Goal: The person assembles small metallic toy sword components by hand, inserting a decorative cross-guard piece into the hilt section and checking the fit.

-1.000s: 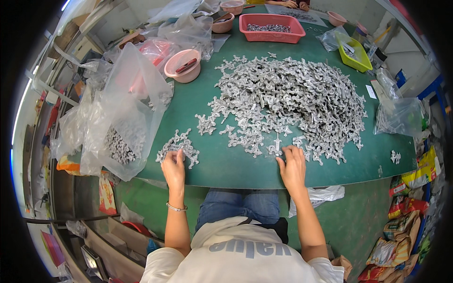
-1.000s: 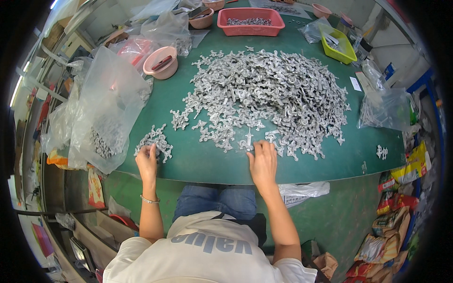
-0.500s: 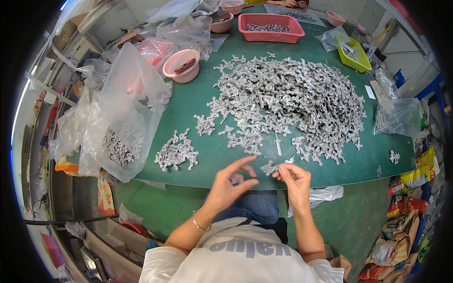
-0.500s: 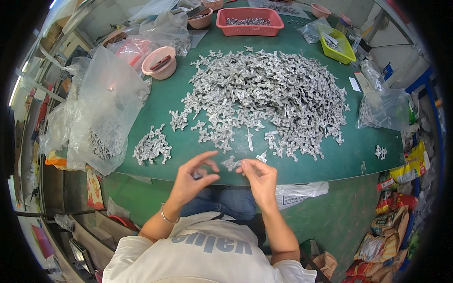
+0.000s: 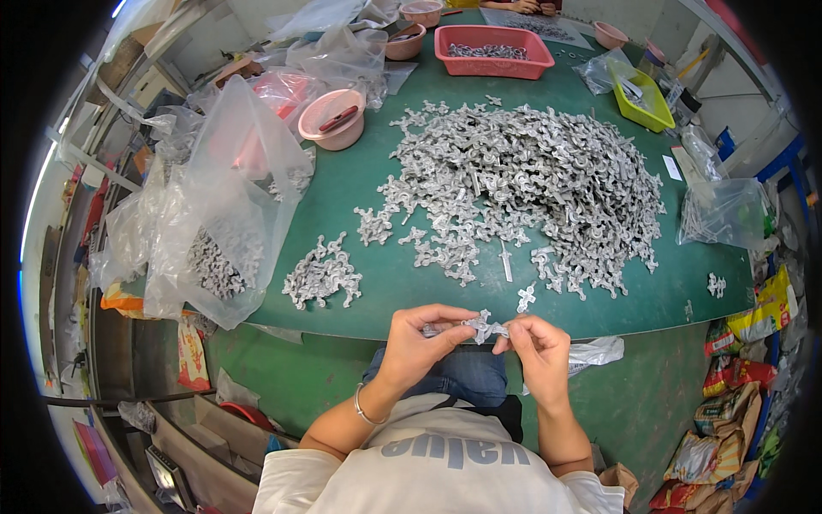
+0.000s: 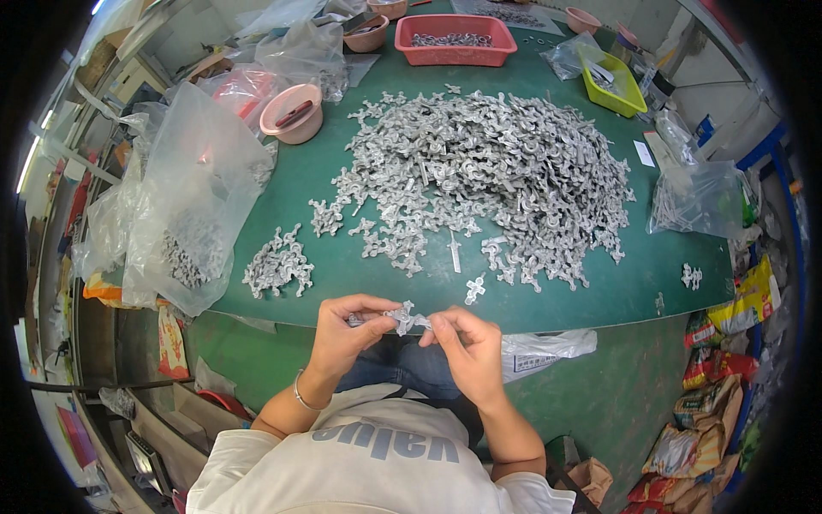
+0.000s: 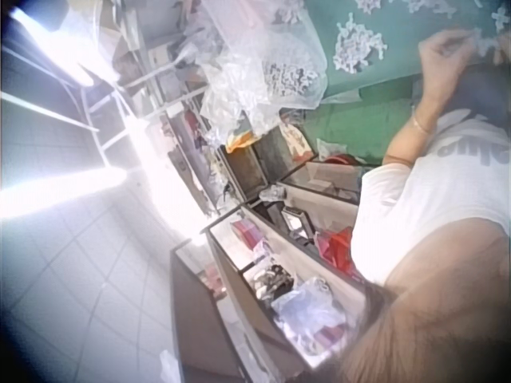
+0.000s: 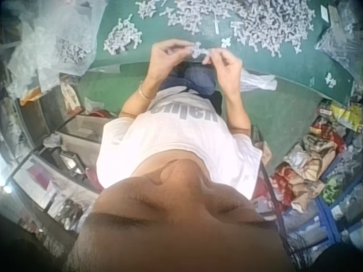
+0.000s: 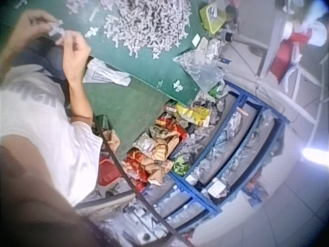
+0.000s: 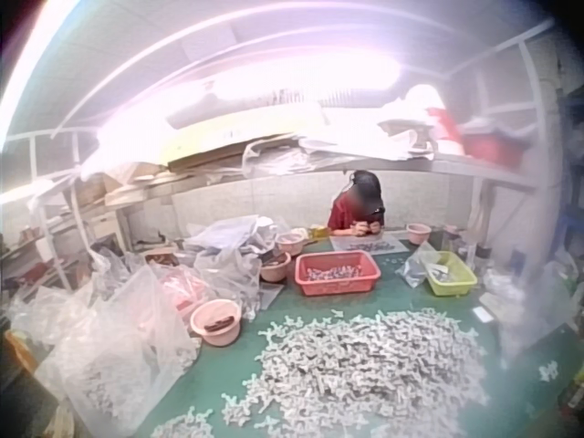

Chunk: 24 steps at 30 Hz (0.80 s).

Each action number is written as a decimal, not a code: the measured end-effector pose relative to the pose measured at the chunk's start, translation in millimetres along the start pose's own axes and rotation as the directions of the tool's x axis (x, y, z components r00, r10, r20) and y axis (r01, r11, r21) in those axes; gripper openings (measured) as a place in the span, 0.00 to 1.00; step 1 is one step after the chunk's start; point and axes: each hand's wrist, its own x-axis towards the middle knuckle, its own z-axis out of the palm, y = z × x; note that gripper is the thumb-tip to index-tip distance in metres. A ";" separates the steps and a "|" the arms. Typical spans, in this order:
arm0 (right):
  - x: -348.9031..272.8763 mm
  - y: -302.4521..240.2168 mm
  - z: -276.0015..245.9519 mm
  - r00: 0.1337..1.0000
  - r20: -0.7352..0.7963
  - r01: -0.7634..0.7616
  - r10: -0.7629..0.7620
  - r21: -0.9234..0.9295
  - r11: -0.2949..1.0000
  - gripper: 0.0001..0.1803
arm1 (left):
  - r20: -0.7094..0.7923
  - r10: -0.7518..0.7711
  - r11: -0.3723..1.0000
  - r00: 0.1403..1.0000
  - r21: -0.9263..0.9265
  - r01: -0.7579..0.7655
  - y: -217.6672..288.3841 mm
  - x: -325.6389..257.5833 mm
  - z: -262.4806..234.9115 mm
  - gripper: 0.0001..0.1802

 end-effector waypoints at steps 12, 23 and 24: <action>-6.4 -6.4 1.9 1.000 -0.011 0.012 -0.011 0.090 0.996 0.06 | 0.021 0.071 0.998 0.997 -0.003 -0.071 5.3 -6.5 3.3 0.11; -7.4 -24.7 4.4 0.798 0.125 0.566 -0.589 -0.490 0.663 0.14 | 0.120 0.002 1.000 0.993 -0.012 0.000 10.1 -15.6 -1.7 0.11; -7.0 -24.8 4.5 0.776 0.140 0.593 -0.615 -0.493 0.636 0.15 | 0.120 0.003 1.000 0.993 -0.013 -0.001 10.2 -15.5 -2.5 0.11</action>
